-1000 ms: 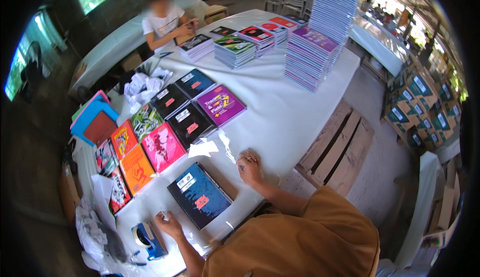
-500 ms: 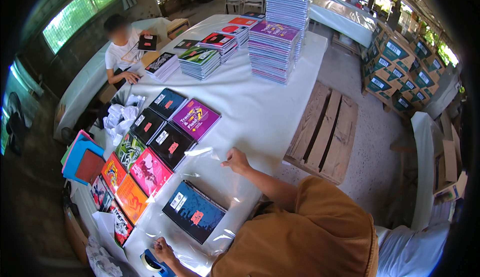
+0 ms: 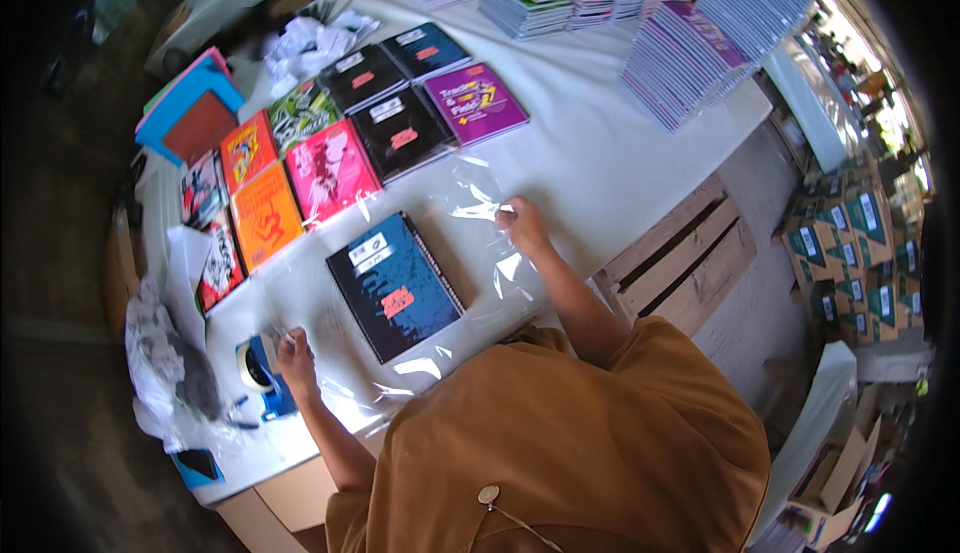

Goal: The person selects several spiral-bound notebooks with different sports-themed covers from a table, stacks them together, places the stack into a clear plastic bag, and seals the bag with adhesive tape.

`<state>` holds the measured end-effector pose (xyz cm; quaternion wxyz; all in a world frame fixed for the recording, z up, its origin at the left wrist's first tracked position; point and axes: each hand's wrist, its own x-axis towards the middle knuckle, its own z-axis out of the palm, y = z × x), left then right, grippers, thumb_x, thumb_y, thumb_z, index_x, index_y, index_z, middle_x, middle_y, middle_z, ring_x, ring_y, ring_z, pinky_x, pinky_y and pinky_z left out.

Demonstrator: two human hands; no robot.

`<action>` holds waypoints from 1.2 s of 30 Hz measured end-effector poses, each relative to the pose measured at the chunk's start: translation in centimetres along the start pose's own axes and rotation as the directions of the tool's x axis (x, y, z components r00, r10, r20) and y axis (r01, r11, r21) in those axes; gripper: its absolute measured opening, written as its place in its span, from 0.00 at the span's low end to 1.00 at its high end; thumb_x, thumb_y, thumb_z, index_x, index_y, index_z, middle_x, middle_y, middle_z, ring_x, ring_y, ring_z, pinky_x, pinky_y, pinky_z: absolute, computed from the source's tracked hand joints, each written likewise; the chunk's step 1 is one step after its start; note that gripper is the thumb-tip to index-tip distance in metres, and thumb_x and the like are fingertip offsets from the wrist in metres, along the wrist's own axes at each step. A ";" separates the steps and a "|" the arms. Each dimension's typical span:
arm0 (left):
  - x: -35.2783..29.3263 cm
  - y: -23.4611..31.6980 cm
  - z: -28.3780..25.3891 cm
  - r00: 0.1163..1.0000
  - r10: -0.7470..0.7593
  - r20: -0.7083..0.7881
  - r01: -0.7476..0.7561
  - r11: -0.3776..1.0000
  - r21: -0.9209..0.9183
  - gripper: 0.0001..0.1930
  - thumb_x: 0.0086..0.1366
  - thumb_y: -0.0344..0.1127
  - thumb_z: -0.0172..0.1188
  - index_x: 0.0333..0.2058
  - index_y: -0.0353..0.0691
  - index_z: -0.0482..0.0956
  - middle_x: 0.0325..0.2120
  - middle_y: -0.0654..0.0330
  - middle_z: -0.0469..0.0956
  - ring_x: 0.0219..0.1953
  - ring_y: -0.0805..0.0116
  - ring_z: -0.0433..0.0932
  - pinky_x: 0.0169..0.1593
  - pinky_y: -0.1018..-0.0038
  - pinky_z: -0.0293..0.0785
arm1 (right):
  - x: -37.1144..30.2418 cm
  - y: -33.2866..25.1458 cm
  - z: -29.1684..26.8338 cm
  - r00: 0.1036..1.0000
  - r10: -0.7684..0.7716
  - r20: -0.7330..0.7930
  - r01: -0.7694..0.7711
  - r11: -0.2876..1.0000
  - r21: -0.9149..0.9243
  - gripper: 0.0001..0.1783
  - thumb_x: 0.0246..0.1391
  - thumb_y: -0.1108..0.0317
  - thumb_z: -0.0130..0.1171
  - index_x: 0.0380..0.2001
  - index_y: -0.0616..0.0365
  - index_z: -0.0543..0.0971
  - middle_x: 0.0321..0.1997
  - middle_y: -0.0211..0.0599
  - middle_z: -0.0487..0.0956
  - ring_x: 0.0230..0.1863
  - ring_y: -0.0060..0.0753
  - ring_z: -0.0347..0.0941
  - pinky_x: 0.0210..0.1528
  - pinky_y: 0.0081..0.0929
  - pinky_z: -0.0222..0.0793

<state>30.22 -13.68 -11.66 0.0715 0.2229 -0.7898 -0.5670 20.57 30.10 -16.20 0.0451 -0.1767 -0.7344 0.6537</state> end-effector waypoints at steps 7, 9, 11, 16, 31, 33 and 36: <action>-1.1 0.6 0.4 0.994 -0.106 -0.026 0.102 0.986 -0.135 0.11 0.62 0.41 0.57 0.25 0.42 0.76 0.13 0.72 0.64 0.15 0.85 0.61 0.19 0.85 0.54 | -0.1 -2.0 0.8 0.992 -0.117 0.049 0.124 0.814 -0.567 0.15 0.49 0.73 0.54 0.42 0.68 0.70 0.29 0.54 0.77 0.33 0.45 0.76 0.33 0.33 0.71; -1.1 0.7 0.4 0.998 -0.059 -0.029 0.052 0.981 -0.188 0.10 0.62 0.41 0.57 0.26 0.42 0.76 0.13 0.72 0.65 0.15 0.84 0.61 0.20 0.85 0.56 | -0.3 -3.4 1.1 0.989 0.071 0.133 -0.028 0.954 -0.297 0.12 0.49 0.74 0.55 0.37 0.67 0.69 0.27 0.48 0.77 0.32 0.34 0.77 0.28 0.28 0.73; -1.1 0.9 0.3 0.998 -0.036 -0.044 0.027 0.982 -0.189 0.10 0.62 0.41 0.57 0.31 0.40 0.78 0.15 0.71 0.67 0.17 0.83 0.63 0.21 0.85 0.58 | -0.4 -3.7 1.4 0.968 0.050 0.246 -0.016 0.990 -0.137 0.13 0.50 0.74 0.56 0.38 0.64 0.66 0.25 0.40 0.76 0.28 0.25 0.76 0.24 0.22 0.71; -3.3 5.4 -0.3 0.972 -0.079 0.221 0.054 0.992 0.117 0.12 0.61 0.39 0.58 0.37 0.36 0.78 0.21 0.64 0.73 0.21 0.79 0.69 0.26 0.83 0.65 | -4.0 -11.3 1.4 0.908 0.147 0.393 -0.094 0.984 -0.151 0.11 0.50 0.68 0.60 0.30 0.66 0.73 0.21 0.36 0.76 0.25 0.23 0.75 0.21 0.21 0.69; -3.7 7.1 11.6 0.802 0.395 0.448 -0.548 0.785 0.289 0.06 0.55 0.33 0.56 0.26 0.38 0.77 0.64 0.43 0.41 0.67 0.47 0.38 0.65 0.56 0.35 | -8.6 -6.3 10.9 0.720 -0.119 0.684 -0.035 0.978 0.207 0.09 0.50 0.66 0.55 0.26 0.62 0.75 0.67 0.53 0.47 0.71 0.37 0.34 0.65 0.34 0.31; -4.7 6.4 12.5 0.782 0.378 0.495 -0.603 0.662 0.445 0.14 0.53 0.36 0.55 0.37 0.37 0.76 0.64 0.43 0.37 0.66 0.42 0.35 0.64 0.52 0.32 | -9.6 -6.8 11.8 0.694 -0.353 0.627 0.249 0.935 0.251 0.10 0.53 0.64 0.51 0.29 0.60 0.75 0.69 0.52 0.41 0.71 0.44 0.30 0.67 0.41 0.20; -3.8 7.0 12.0 0.769 0.292 0.568 -0.561 0.735 0.381 0.32 0.55 0.40 0.50 0.59 0.39 0.56 0.65 0.44 0.35 0.67 0.47 0.33 0.66 0.57 0.30 | -9.9 -6.2 13.2 0.684 -0.412 0.602 0.533 0.845 -0.028 0.13 0.51 0.59 0.54 0.29 0.59 0.77 0.68 0.55 0.45 0.70 0.55 0.33 0.67 0.48 0.24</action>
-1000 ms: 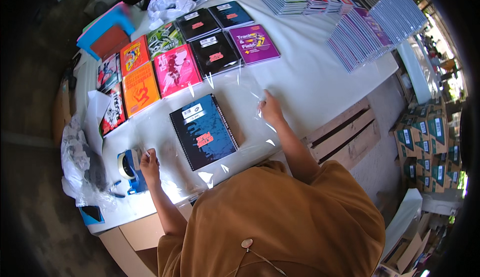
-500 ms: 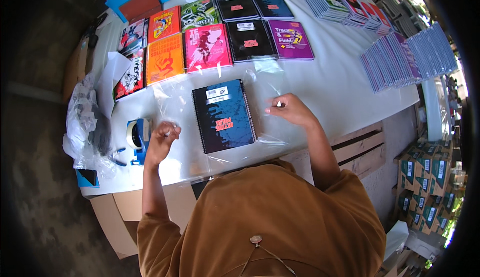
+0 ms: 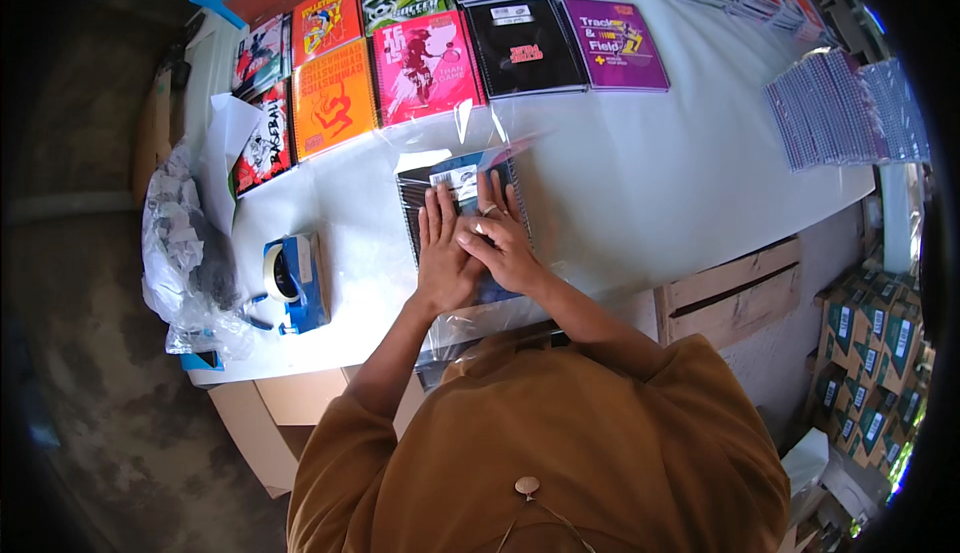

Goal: The person selects several spiral-bound notebooks with different sports-themed covers from a table, stacks them together, places the stack into a clear plastic bag, and seals the bag with adhesive tape.

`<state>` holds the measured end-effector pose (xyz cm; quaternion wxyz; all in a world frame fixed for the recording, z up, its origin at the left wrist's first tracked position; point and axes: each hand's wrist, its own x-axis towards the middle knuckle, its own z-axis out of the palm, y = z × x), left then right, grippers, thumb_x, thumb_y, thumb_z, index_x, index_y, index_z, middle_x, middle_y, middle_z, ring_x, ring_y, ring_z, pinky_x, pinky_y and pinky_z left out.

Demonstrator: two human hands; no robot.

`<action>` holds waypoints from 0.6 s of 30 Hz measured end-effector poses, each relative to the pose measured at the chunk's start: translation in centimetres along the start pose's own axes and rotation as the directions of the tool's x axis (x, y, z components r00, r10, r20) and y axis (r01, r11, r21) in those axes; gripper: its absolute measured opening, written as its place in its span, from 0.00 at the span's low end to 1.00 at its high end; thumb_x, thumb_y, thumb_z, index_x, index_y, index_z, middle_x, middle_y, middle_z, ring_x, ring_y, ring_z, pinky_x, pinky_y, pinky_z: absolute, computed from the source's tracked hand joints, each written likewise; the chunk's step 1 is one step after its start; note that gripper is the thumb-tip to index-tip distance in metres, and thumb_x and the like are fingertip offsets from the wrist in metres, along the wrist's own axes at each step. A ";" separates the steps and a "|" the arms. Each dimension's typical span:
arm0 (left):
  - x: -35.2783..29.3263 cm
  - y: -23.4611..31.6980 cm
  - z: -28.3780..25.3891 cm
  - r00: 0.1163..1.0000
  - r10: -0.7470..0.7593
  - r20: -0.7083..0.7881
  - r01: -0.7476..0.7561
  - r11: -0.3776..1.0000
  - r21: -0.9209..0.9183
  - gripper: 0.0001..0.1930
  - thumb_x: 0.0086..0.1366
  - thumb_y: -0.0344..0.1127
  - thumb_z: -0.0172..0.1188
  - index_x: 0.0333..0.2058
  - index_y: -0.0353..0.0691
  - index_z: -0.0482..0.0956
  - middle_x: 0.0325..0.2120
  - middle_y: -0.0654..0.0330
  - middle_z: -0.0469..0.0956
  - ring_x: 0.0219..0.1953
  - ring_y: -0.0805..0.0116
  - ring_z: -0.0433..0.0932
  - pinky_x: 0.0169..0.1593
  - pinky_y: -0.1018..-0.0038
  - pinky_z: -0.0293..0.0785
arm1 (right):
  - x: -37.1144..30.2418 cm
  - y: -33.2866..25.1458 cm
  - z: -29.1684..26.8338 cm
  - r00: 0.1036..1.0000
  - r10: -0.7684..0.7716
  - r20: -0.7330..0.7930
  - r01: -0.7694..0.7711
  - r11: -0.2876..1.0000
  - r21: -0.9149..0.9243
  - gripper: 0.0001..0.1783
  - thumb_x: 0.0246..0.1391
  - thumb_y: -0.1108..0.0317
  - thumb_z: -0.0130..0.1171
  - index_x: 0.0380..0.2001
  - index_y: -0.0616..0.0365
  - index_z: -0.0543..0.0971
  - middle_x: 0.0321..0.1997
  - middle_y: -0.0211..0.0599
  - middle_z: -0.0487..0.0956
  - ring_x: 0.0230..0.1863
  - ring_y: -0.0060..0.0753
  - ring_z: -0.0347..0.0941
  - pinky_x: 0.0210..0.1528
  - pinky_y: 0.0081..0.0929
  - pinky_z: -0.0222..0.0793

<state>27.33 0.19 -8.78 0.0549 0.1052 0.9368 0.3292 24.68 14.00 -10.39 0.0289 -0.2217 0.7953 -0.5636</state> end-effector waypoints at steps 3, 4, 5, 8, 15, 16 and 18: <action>0.6 -1.0 -3.5 0.977 -0.020 0.215 0.206 0.376 -0.903 0.46 0.45 0.34 0.47 0.65 0.42 0.39 0.66 0.50 0.34 0.68 0.58 0.34 0.66 0.68 0.30 | -0.2 -0.7 0.8 0.996 0.032 0.086 0.007 0.910 -0.414 0.12 0.48 0.60 0.56 0.26 0.59 0.78 0.67 0.56 0.49 0.69 0.54 0.37 0.67 0.50 0.29; 1.2 -2.7 -4.9 0.969 -0.009 0.248 0.215 0.530 -0.820 0.42 0.46 0.33 0.45 0.64 0.41 0.44 0.63 0.49 0.49 0.65 0.58 0.50 0.64 0.70 0.44 | 0.0 -0.9 0.9 0.999 -0.009 0.049 0.029 0.902 -0.430 0.11 0.47 0.63 0.56 0.22 0.60 0.78 0.66 0.57 0.50 0.69 0.53 0.40 0.66 0.50 0.31; 2.1 -4.9 -6.2 0.962 -0.158 0.223 0.270 0.678 -0.684 0.34 0.52 0.33 0.46 0.61 0.39 0.55 0.53 0.50 0.68 0.52 0.61 0.70 0.53 0.70 0.63 | 0.1 -1.1 1.0 0.999 -0.001 0.034 0.016 0.905 -0.425 0.11 0.47 0.63 0.56 0.22 0.60 0.78 0.66 0.57 0.50 0.69 0.53 0.40 0.66 0.50 0.31; 9.0 -7.7 -8.0 0.836 -0.175 -0.521 0.256 0.963 0.087 0.22 0.56 0.44 0.60 0.42 0.32 0.74 0.26 0.48 0.77 0.27 0.58 0.75 0.34 0.66 0.70 | 0.1 -1.1 0.7 0.998 0.028 0.058 0.002 0.888 -0.460 0.12 0.48 0.62 0.55 0.22 0.60 0.77 0.66 0.57 0.50 0.69 0.52 0.40 0.67 0.50 0.31; 18.8 -7.8 -9.0 0.829 -0.298 -0.473 0.303 0.951 -0.068 0.22 0.54 0.54 0.58 0.35 0.40 0.79 0.26 0.51 0.80 0.28 0.55 0.79 0.33 0.65 0.73 | -0.1 -0.8 0.7 0.999 0.004 0.038 0.013 0.897 -0.443 0.13 0.48 0.61 0.55 0.19 0.59 0.74 0.67 0.54 0.49 0.69 0.52 0.41 0.66 0.49 0.32; 18.4 -8.3 -8.6 0.898 -0.264 -0.352 0.284 0.959 0.005 0.23 0.56 0.56 0.54 0.36 0.39 0.79 0.29 0.48 0.79 0.32 0.52 0.78 0.36 0.61 0.72 | 0.1 -1.0 0.8 0.999 -0.017 0.050 0.037 0.893 -0.449 0.12 0.48 0.62 0.56 0.19 0.59 0.74 0.67 0.54 0.50 0.69 0.52 0.42 0.66 0.49 0.33; 16.5 -8.4 -6.4 0.998 -0.030 0.059 0.014 0.969 0.247 0.22 0.58 0.54 0.52 0.35 0.39 0.79 0.31 0.46 0.78 0.36 0.48 0.77 0.41 0.59 0.72 | 0.0 -1.3 1.1 0.998 -0.045 0.048 0.062 0.894 -0.444 0.11 0.46 0.62 0.56 0.19 0.59 0.75 0.66 0.55 0.52 0.68 0.52 0.43 0.66 0.51 0.34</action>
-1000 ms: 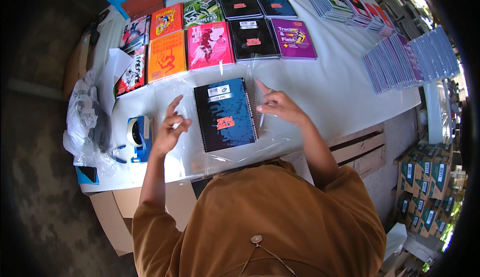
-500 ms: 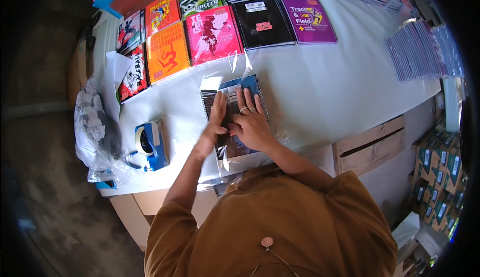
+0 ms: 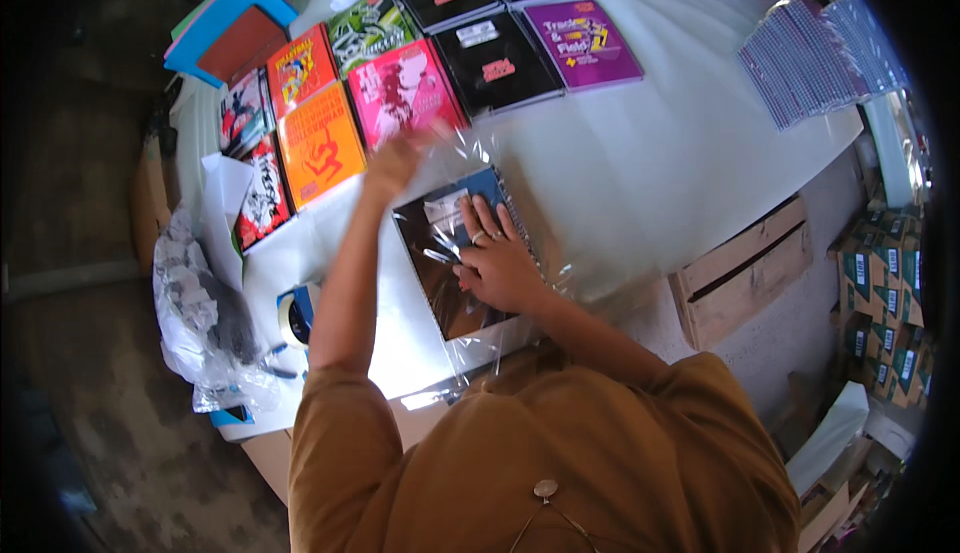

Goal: The person selects several spiral-bound notebooks with different sports-themed covers from a table, stacks them together, places the stack into a clear plastic bag, and seals the bag with adhesive tape.

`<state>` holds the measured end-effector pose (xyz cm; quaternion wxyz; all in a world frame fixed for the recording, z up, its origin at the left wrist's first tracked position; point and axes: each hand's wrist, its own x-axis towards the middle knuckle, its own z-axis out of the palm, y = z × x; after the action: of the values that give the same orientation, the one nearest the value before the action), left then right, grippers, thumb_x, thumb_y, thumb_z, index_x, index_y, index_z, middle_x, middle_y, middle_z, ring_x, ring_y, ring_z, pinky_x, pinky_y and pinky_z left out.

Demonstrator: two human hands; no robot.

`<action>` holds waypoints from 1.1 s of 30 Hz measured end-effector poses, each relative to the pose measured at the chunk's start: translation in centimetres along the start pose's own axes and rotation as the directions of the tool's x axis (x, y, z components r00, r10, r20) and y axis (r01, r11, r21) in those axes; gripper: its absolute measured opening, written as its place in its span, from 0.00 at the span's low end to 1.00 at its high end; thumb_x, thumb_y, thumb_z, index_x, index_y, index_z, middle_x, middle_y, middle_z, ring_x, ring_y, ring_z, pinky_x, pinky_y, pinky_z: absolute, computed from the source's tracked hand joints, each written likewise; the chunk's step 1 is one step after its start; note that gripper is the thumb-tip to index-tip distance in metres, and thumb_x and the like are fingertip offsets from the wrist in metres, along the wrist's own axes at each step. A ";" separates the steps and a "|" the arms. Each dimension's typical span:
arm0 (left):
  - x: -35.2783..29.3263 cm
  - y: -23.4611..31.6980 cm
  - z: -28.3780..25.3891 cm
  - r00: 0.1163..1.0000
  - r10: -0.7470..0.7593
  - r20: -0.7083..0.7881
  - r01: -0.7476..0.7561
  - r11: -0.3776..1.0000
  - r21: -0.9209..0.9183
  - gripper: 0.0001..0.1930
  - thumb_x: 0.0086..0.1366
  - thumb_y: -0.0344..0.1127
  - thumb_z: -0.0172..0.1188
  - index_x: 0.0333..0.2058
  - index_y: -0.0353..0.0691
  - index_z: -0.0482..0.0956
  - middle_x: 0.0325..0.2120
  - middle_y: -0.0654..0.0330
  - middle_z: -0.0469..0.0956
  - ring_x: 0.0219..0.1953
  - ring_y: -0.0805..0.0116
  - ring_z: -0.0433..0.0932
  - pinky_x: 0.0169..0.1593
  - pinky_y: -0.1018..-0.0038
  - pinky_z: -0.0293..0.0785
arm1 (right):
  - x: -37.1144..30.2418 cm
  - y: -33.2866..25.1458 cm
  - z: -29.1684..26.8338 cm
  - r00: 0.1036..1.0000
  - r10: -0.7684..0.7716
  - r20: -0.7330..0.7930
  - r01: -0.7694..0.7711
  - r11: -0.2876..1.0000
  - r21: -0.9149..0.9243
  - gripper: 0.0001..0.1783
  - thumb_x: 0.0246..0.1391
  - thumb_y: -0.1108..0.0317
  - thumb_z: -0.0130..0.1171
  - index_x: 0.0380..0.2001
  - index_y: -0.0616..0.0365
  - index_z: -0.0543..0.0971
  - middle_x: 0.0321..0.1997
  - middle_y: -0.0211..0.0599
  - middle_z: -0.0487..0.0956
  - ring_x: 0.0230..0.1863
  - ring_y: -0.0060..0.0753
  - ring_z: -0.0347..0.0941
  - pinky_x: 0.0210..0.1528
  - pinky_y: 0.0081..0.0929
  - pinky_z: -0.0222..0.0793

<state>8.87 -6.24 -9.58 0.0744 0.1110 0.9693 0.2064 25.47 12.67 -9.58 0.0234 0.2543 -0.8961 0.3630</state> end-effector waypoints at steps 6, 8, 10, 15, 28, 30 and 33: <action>-4.8 5.0 -0.7 0.801 -0.419 -0.428 0.149 0.831 -0.536 0.11 0.59 0.37 0.56 0.32 0.33 0.77 0.22 0.52 0.78 0.24 0.61 0.78 0.29 0.70 0.70 | 0.0 0.2 -0.2 1.000 0.000 -0.021 0.000 1.000 0.023 0.12 0.45 0.62 0.56 0.20 0.60 0.76 0.65 0.55 0.54 0.68 0.53 0.44 0.66 0.52 0.35; -10.4 6.3 2.3 0.807 -0.159 -0.568 0.092 0.985 -0.145 0.16 0.61 0.34 0.52 0.46 0.33 0.70 0.45 0.46 0.72 0.47 0.49 0.71 0.47 0.63 0.66 | 0.3 0.3 -0.8 1.000 0.009 -0.030 -0.010 1.000 -0.017 0.12 0.46 0.61 0.55 0.20 0.60 0.77 0.65 0.55 0.54 0.68 0.53 0.44 0.66 0.51 0.36; -14.3 8.0 4.1 0.940 -0.105 -0.324 0.175 0.965 0.193 0.27 0.63 0.40 0.48 0.59 0.36 0.57 0.61 0.48 0.54 0.65 0.50 0.47 0.62 0.51 0.43 | 0.1 0.6 -0.3 1.000 0.019 0.016 -0.018 0.998 -0.063 0.15 0.50 0.60 0.52 0.25 0.61 0.78 0.66 0.54 0.53 0.69 0.52 0.41 0.66 0.50 0.33; -15.5 9.4 5.1 0.982 -0.131 -0.135 0.162 0.953 0.256 0.32 0.63 0.44 0.41 0.62 0.35 0.48 0.65 0.49 0.41 0.67 0.52 0.35 0.64 0.51 0.28 | 0.7 1.0 0.1 0.995 0.054 0.084 -0.076 0.955 0.286 0.16 0.56 0.61 0.46 0.31 0.62 0.77 0.67 0.54 0.48 0.70 0.52 0.35 0.67 0.48 0.27; -23.9 13.9 8.2 0.950 -0.035 -0.310 0.044 0.999 0.024 0.43 0.54 0.49 0.56 0.61 0.31 0.48 0.63 0.40 0.42 0.66 0.44 0.40 0.63 0.49 0.35 | 4.3 2.8 -0.6 0.778 -0.136 0.613 0.079 0.990 0.120 0.16 0.47 0.60 0.50 0.26 0.58 0.82 0.69 0.54 0.37 0.70 0.54 0.25 0.67 0.48 0.22; -25.9 15.3 7.2 0.994 0.057 -0.097 -0.081 0.962 -0.261 0.42 0.49 0.43 0.63 0.59 0.34 0.53 0.60 0.41 0.51 0.62 0.42 0.50 0.62 0.52 0.45 | 4.3 2.7 -0.6 0.772 -0.126 0.623 0.054 0.990 0.132 0.16 0.46 0.59 0.51 0.25 0.57 0.83 0.69 0.54 0.35 0.70 0.53 0.24 0.67 0.48 0.22; -23.1 15.2 6.3 0.927 0.131 -0.351 -0.181 0.977 -0.115 0.41 0.47 0.40 0.65 0.58 0.37 0.56 0.57 0.45 0.57 0.59 0.49 0.57 0.59 0.55 0.53 | 5.6 2.9 -0.7 0.705 0.022 0.709 -0.138 0.985 0.107 0.36 0.45 0.57 0.55 0.56 0.68 0.64 0.68 0.59 0.30 0.69 0.56 0.19 0.67 0.47 0.21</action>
<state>35.10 4.03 -6.65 -0.1036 0.1447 0.9379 0.2977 19.14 12.46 -9.64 -0.3559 0.3354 -0.8168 0.3062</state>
